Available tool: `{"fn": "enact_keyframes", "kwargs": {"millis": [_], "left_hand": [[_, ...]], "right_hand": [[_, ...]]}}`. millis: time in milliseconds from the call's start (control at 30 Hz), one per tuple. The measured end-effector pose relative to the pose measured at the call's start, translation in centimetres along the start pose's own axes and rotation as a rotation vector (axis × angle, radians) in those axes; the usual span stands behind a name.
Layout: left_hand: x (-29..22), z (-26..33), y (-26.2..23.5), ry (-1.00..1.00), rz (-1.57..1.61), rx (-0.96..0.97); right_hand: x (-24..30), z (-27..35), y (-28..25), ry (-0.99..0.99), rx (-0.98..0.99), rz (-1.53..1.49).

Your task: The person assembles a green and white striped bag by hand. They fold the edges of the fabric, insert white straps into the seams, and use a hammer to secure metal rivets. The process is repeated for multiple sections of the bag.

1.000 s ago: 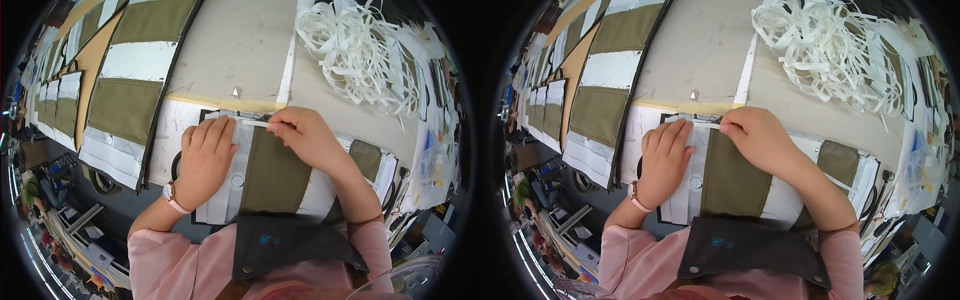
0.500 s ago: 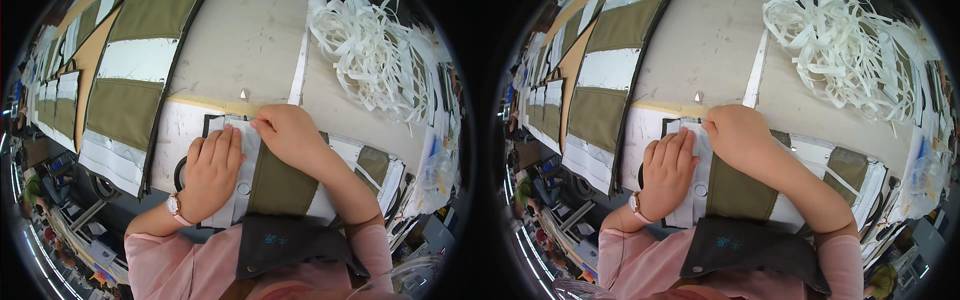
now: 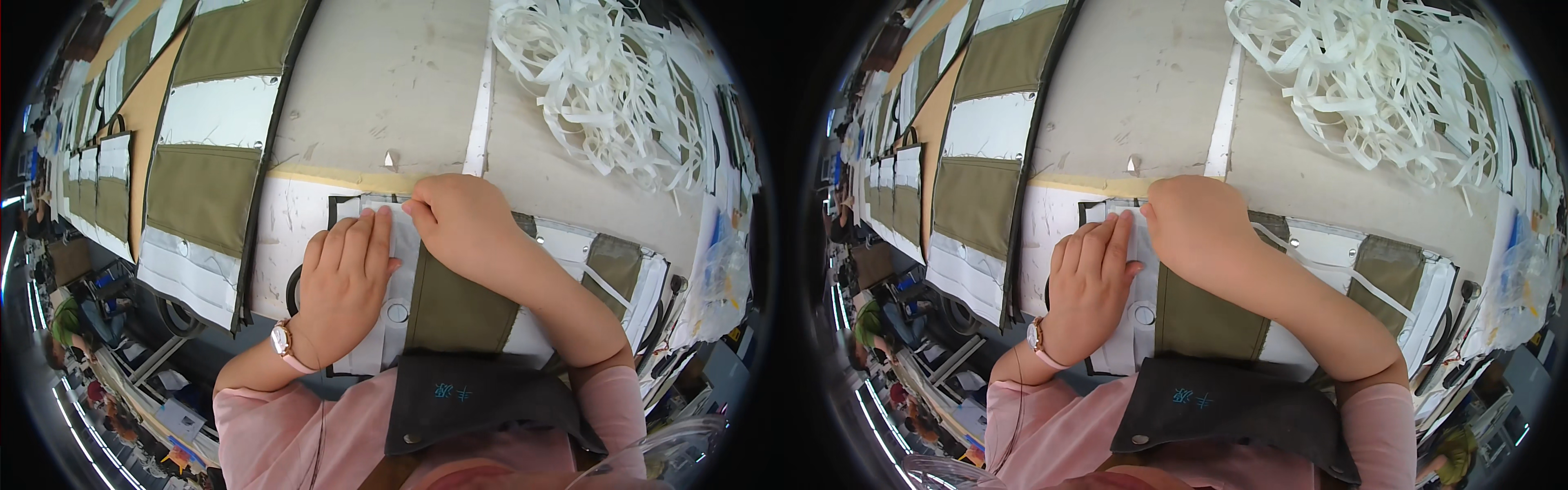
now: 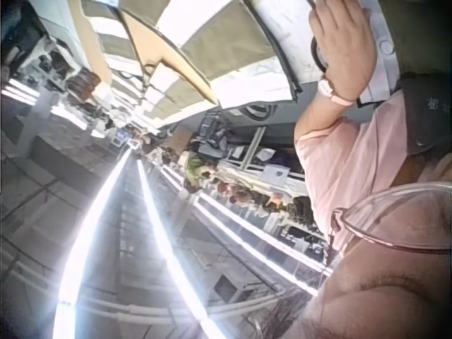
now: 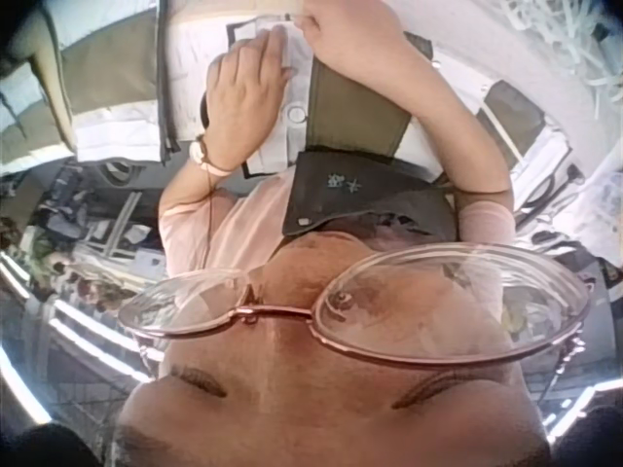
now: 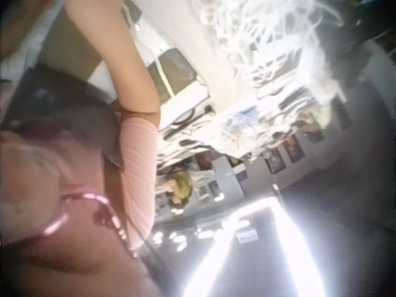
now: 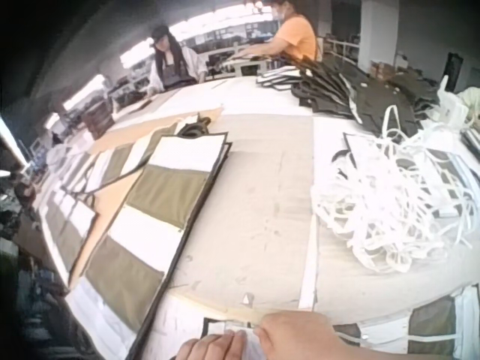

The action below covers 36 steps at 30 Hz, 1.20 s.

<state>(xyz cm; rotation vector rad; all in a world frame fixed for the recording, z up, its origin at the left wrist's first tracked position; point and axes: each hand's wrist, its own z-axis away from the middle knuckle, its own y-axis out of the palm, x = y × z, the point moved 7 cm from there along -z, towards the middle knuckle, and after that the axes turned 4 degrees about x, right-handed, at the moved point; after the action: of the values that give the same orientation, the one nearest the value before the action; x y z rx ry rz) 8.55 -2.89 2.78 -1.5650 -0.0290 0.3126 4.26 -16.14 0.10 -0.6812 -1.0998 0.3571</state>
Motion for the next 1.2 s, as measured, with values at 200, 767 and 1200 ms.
{"fn": "enact_keyframes", "kwargs": {"millis": [200,767,1200], "left_hand": [[0.1,-0.2,0.2,-0.005,-0.004,0.009],[-0.4,-0.1,0.1,0.004,-0.074,0.009],[-2.5,-0.9,1.1,-0.057,0.006,0.122]], "right_hand": [[0.7,3.9,-1.7,-0.204,-0.26,0.093],[-2.2,6.1,-2.3,-0.377,-0.328,0.183],[-2.4,5.9,-2.1,-0.392,-0.328,0.205]]}}
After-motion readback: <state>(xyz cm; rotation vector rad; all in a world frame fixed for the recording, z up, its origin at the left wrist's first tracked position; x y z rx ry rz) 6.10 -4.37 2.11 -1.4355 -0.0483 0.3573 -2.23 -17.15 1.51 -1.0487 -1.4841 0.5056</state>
